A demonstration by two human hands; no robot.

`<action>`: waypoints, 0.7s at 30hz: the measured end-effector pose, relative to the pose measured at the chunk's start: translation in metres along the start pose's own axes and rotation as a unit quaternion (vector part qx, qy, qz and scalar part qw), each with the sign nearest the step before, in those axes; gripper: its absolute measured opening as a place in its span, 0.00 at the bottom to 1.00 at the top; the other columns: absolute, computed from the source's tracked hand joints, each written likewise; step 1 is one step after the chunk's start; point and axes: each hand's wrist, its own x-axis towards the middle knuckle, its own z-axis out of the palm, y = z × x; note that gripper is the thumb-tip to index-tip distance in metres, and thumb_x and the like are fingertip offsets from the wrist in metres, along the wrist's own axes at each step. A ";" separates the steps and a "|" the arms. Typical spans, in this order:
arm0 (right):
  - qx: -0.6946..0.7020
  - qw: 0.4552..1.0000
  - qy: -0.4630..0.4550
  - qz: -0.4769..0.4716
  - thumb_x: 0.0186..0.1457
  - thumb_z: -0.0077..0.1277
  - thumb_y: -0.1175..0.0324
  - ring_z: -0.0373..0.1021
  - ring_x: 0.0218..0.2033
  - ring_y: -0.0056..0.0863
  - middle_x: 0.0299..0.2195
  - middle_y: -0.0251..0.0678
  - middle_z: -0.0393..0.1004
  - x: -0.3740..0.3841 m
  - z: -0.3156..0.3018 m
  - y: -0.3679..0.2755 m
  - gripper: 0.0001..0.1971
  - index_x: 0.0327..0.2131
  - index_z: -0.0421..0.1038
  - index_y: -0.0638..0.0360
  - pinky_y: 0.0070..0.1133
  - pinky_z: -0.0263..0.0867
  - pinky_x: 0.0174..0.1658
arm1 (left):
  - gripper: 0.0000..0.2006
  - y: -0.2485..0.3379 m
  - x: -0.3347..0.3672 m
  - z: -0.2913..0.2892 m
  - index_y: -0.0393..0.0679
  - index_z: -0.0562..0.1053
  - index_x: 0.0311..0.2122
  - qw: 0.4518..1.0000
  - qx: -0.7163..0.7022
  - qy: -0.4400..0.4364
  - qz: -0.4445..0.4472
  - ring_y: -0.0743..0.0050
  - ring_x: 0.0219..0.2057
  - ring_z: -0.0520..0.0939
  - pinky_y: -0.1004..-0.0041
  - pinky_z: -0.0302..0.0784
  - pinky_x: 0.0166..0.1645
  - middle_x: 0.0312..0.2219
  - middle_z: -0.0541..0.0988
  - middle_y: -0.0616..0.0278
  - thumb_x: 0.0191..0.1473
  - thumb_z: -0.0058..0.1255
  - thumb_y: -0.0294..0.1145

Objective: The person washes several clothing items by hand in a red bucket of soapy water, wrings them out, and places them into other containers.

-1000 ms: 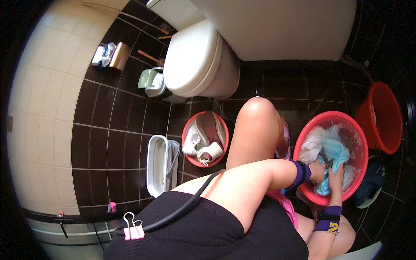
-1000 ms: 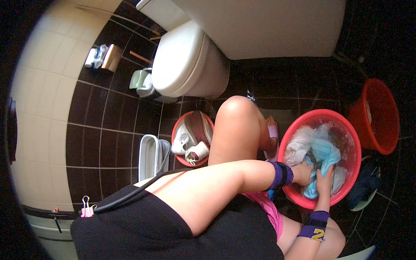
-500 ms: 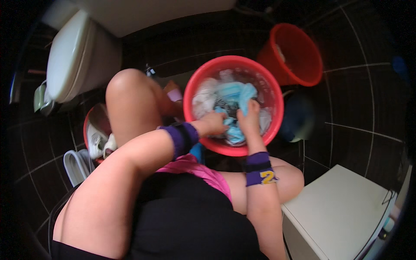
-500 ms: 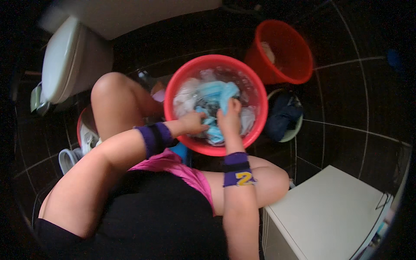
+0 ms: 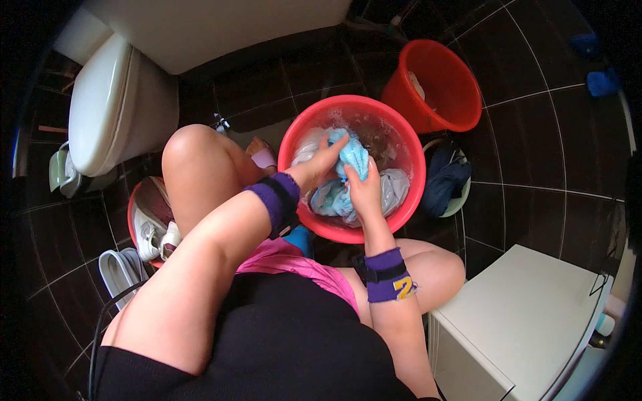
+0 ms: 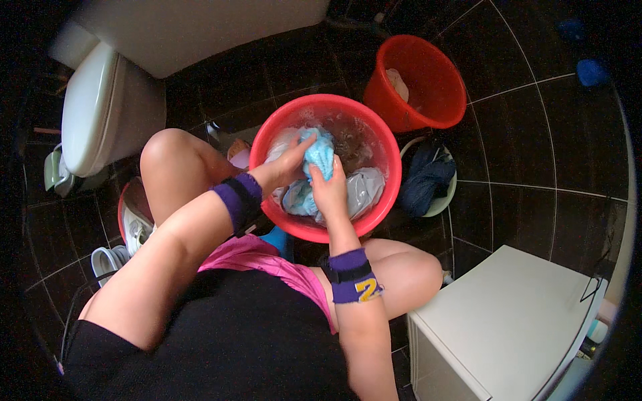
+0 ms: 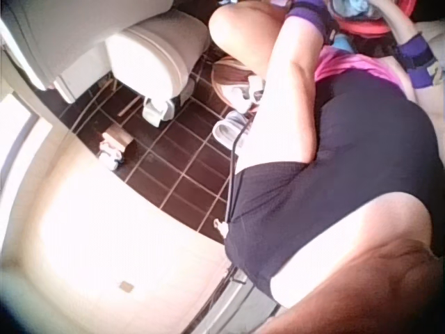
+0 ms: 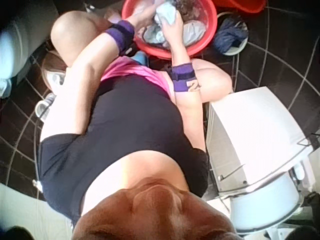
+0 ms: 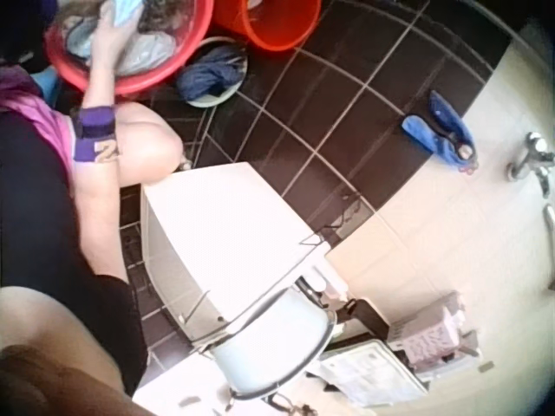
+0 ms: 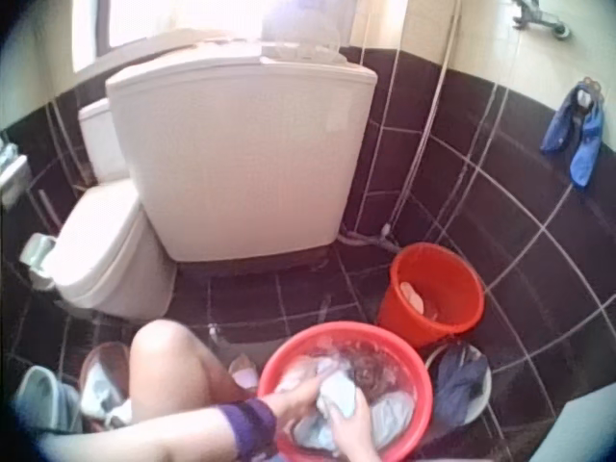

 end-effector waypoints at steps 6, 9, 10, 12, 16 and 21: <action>-0.106 0.984 0.058 -0.129 0.50 0.56 0.60 0.69 0.29 0.27 0.26 0.39 0.72 -0.034 0.033 -0.030 0.15 0.33 0.70 0.64 0.24 0.64 0.34 | 0.22 -0.026 0.043 -0.018 0.37 0.62 0.45 0.979 -0.196 -0.060 -0.012 0.72 0.20 0.76 0.70 0.72 0.22 0.22 0.74 0.63 0.50 0.57 0.36; -0.112 0.981 0.109 -0.113 0.49 0.55 0.56 0.70 0.30 0.46 0.28 0.45 0.71 -0.020 0.040 -0.014 0.17 0.32 0.71 0.63 0.33 0.64 0.35 | 0.16 -0.042 0.049 -0.028 0.36 0.65 0.39 0.963 -0.260 -0.062 0.040 0.70 0.18 0.74 0.70 0.71 0.21 0.21 0.74 0.63 0.52 0.55 0.35; -0.118 0.979 0.143 -0.086 0.52 0.51 0.54 0.70 0.32 0.49 0.30 0.48 0.72 -0.013 0.031 -0.004 0.17 0.30 0.73 0.62 0.35 0.64 0.36 | 0.12 -0.035 0.029 -0.004 0.38 0.66 0.35 0.969 -0.245 -0.022 0.011 0.70 0.21 0.75 0.70 0.71 0.23 0.24 0.74 0.62 0.55 0.50 0.36; -0.133 0.975 0.161 -0.077 0.53 0.49 0.55 0.70 0.33 0.50 0.30 0.50 0.73 -0.003 0.029 0.009 0.17 0.30 0.73 0.62 0.36 0.64 0.36 | 0.12 -0.027 0.016 0.008 0.37 0.67 0.34 0.966 -0.257 -0.011 0.027 0.71 0.24 0.76 0.70 0.72 0.25 0.25 0.74 0.60 0.56 0.47 0.38; -0.191 0.966 0.166 -0.040 0.57 0.43 0.55 0.70 0.33 0.52 0.29 0.53 0.73 0.011 0.023 0.010 0.19 0.32 0.74 0.63 0.37 0.64 0.36 | 0.19 -0.006 -0.010 0.020 0.35 0.69 0.38 0.986 -0.146 0.080 0.025 0.71 0.30 0.76 0.68 0.73 0.32 0.31 0.75 0.56 0.59 0.40 0.46; -0.229 0.960 0.163 0.013 0.56 0.41 0.56 0.69 0.37 0.53 0.34 0.54 0.73 0.026 -0.009 0.043 0.17 0.37 0.74 0.58 0.39 0.64 0.40 | 0.24 -0.004 -0.007 0.009 0.36 0.68 0.46 0.997 -0.042 0.055 -0.035 0.69 0.33 0.77 0.69 0.74 0.40 0.37 0.76 0.58 0.59 0.38 0.50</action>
